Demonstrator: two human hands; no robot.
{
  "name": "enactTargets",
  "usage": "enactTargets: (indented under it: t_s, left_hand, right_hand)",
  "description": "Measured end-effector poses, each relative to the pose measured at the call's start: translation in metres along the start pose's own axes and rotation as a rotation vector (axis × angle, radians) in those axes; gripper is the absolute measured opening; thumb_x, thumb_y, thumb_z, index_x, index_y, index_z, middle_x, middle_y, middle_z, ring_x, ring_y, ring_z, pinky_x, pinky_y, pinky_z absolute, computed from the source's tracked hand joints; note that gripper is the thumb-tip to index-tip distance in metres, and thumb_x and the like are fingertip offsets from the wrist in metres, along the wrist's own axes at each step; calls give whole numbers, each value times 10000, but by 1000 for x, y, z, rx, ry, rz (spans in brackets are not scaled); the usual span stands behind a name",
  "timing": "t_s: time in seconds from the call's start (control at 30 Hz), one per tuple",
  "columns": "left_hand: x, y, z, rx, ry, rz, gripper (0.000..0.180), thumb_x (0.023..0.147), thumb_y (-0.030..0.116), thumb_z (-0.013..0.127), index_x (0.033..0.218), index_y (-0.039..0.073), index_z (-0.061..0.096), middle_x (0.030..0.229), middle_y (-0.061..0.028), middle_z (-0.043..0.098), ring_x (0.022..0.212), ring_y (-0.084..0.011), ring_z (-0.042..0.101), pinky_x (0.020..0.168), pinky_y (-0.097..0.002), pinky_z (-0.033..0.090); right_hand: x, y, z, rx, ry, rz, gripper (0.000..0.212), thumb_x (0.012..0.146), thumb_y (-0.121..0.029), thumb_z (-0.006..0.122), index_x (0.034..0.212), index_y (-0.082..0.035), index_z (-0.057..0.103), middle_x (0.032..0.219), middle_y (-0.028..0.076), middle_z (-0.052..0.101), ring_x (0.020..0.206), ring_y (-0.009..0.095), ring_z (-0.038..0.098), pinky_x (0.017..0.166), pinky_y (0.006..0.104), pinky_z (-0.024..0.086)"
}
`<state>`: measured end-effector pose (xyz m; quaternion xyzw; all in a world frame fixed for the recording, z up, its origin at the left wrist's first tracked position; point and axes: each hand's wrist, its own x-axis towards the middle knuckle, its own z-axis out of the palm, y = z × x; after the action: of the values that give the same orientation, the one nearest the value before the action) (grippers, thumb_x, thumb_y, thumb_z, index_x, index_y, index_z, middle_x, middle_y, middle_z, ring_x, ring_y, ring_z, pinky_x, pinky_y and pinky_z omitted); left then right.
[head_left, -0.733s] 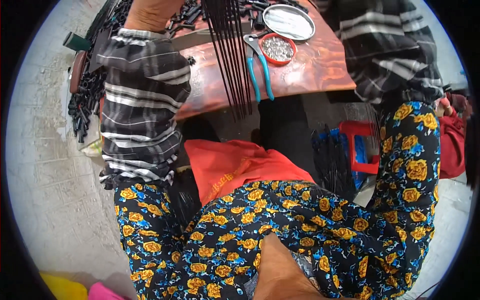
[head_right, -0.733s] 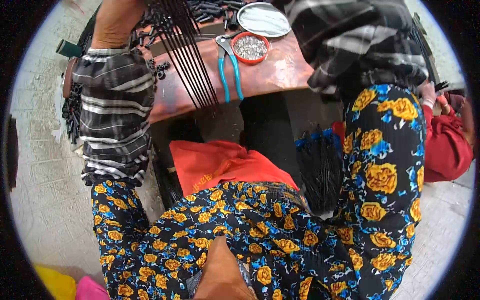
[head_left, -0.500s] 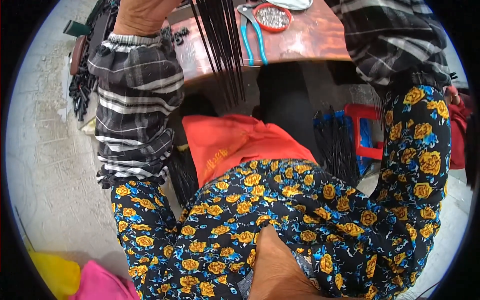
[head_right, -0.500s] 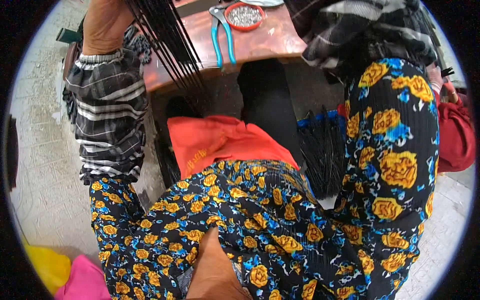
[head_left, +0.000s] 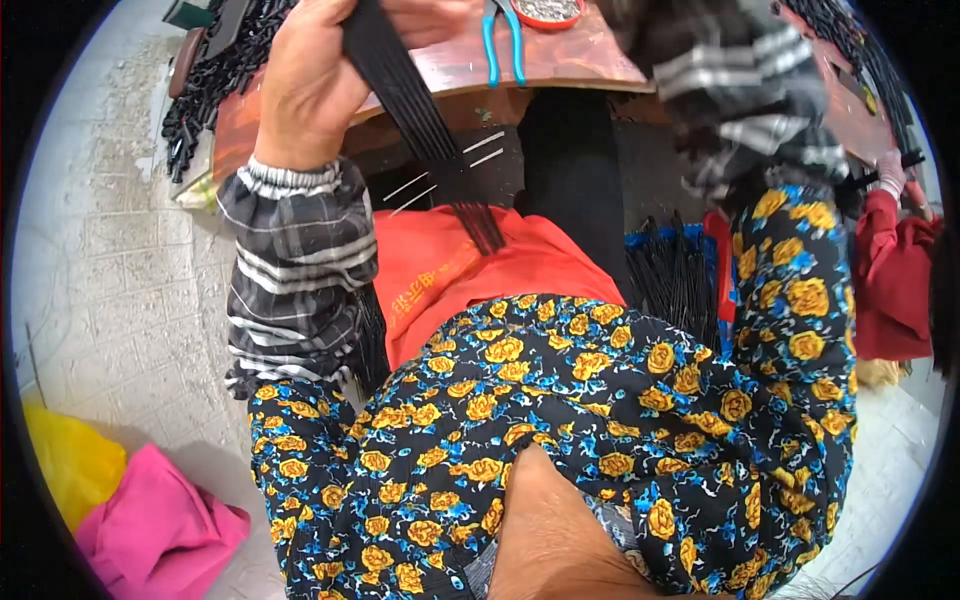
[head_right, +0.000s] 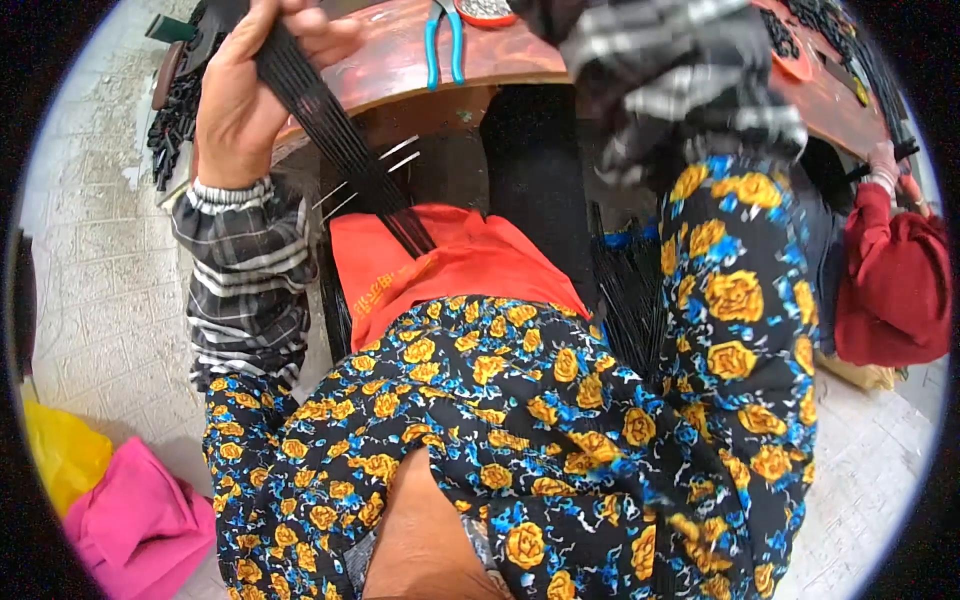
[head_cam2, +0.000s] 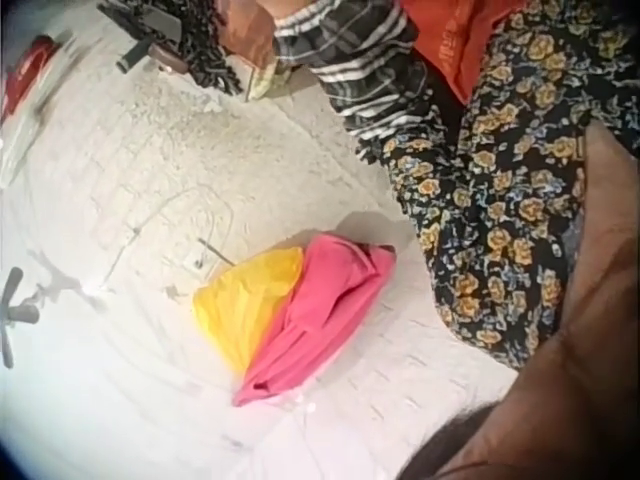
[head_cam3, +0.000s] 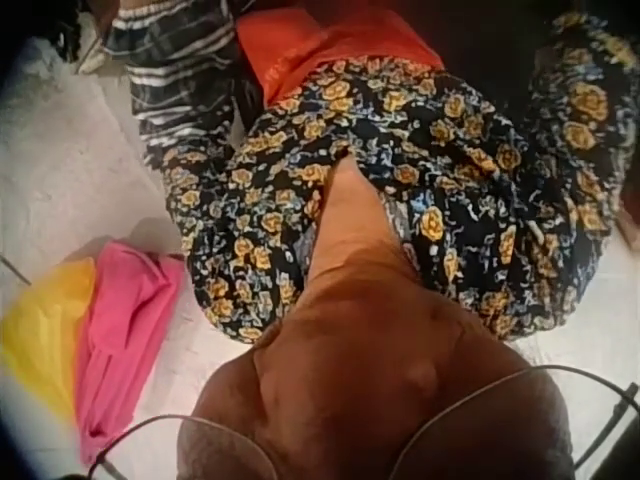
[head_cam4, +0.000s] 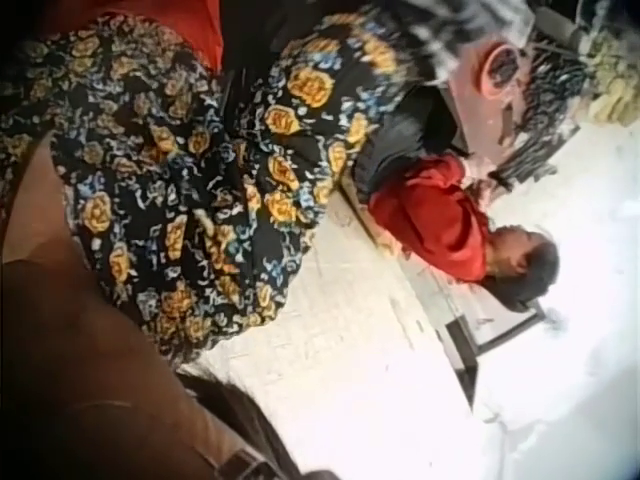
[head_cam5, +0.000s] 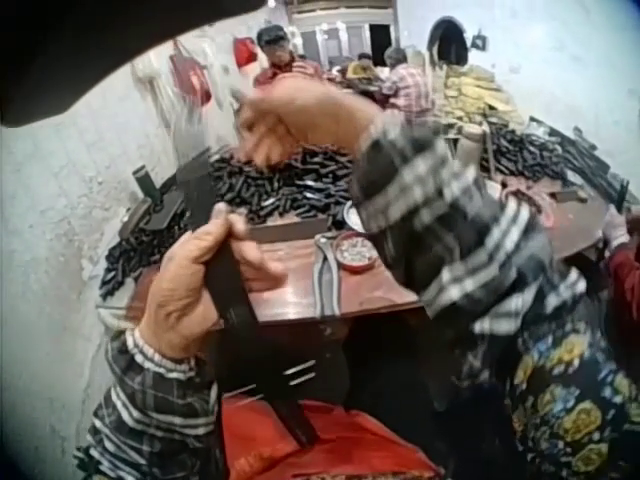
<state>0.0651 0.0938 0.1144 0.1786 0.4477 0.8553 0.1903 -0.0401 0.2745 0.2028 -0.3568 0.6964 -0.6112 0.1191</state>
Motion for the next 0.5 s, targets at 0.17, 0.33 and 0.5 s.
enactTargets:
  t_s: [0.17, 0.33, 0.5]
  left_hand:
    - [-37, 19, -37, -233, 508, 377, 261, 972, 199, 511, 983, -61, 526, 1031, -240, 627, 1091, -384, 584, 998, -522, 451]
    - [-51, 18, -60, -536, 594, 621, 344, 1030, 290, 310, 892, -6, 418, 1049, -296, 579, 1149, -485, 511, 1045, -624, 361]
    - [-34, -12, -54, -470, 770, 710, 357, 1025, 348, 294, 937, 27, 424, 1113, -287, 565, 1167, -460, 505, 1039, -617, 368]
  right_hand:
    - [-9, 76, 32, -293, -152, 99, 381, 912, -364, 594, 987, 4, 658, 799, 199, 673, 684, 214, 684, 594, 286, 543]
    - [-57, 120, 124, 193, -161, -254, 303, 829, -238, 701, 997, 7, 642, 763, 109, 618, 661, 183, 596, 596, 343, 487]
    - [-55, 106, 180, 618, 200, -416, 781, 864, -423, 680, 1413, 19, 343, 1016, 25, 543, 898, 90, 501, 765, 248, 440]
